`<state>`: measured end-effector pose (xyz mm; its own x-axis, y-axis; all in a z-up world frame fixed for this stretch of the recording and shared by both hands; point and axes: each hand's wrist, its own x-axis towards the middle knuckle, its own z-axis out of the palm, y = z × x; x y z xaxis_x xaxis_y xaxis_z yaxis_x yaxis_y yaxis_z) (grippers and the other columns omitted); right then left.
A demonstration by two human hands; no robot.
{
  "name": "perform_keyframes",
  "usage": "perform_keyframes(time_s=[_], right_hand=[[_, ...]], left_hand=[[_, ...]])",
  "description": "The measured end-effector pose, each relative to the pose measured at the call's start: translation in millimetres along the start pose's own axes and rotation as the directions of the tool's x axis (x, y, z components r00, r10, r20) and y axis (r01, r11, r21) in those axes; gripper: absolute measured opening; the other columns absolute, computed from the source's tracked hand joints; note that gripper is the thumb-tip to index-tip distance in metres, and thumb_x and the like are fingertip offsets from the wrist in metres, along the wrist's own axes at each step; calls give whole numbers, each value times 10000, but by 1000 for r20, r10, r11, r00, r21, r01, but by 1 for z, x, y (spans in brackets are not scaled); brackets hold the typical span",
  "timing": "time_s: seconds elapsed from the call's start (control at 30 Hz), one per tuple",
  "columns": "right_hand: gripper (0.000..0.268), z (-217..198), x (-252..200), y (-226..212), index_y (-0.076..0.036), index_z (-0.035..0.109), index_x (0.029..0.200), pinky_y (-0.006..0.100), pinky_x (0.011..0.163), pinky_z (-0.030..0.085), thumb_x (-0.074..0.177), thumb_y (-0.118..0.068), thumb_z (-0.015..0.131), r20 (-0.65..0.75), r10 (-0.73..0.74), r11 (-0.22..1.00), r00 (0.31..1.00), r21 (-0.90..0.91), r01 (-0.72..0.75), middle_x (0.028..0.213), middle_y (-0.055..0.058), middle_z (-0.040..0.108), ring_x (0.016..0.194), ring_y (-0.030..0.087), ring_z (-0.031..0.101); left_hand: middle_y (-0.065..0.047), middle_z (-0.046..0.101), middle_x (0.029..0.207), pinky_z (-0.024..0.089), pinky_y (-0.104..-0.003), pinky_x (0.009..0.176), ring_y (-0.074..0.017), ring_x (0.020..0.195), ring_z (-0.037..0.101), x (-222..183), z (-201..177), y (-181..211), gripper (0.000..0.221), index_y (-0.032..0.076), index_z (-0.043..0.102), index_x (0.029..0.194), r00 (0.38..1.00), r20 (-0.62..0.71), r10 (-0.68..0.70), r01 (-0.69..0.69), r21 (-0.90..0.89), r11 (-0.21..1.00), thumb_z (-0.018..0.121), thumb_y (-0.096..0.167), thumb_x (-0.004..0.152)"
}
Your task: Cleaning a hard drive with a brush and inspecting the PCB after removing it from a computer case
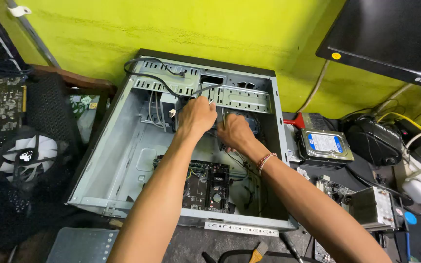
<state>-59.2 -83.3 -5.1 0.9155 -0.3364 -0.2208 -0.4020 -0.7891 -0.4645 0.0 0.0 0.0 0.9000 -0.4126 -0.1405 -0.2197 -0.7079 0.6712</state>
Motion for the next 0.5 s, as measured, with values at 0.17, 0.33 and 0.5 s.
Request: perform_keyframes(time_s=[0.17,0.33,0.5], right_hand=[[356,8,-6,5,62,632,701,469,534,488,674,-254,471,39,-19,1000,999,16,18,577,229,583,617,384,611],[277,1,-27,-2,19,612,575,373,467,517,677,-177,445,83,-20,999,996,38,17,439,156,560,414,277,597],[423,-16,-76,-7,85,608,742,485,611,472,694,-322,501,9,-31,999,999,8,31,703,297,586,749,416,601]], left_hand=[[-208,571,1010,443,-477,801,-373,988,541,-6,-4,4,403,-7,575,956,1000,3,22,-22,3,1000,346,293,812],[-221,573,988,452,-479,793,-379,980,544,-3,-3,-1,402,-19,576,933,998,-37,55,-57,-36,998,351,290,810],[-269,578,917,470,-476,729,-404,908,567,-5,-2,1,464,-44,576,873,988,-95,121,-131,-97,987,374,369,809]])
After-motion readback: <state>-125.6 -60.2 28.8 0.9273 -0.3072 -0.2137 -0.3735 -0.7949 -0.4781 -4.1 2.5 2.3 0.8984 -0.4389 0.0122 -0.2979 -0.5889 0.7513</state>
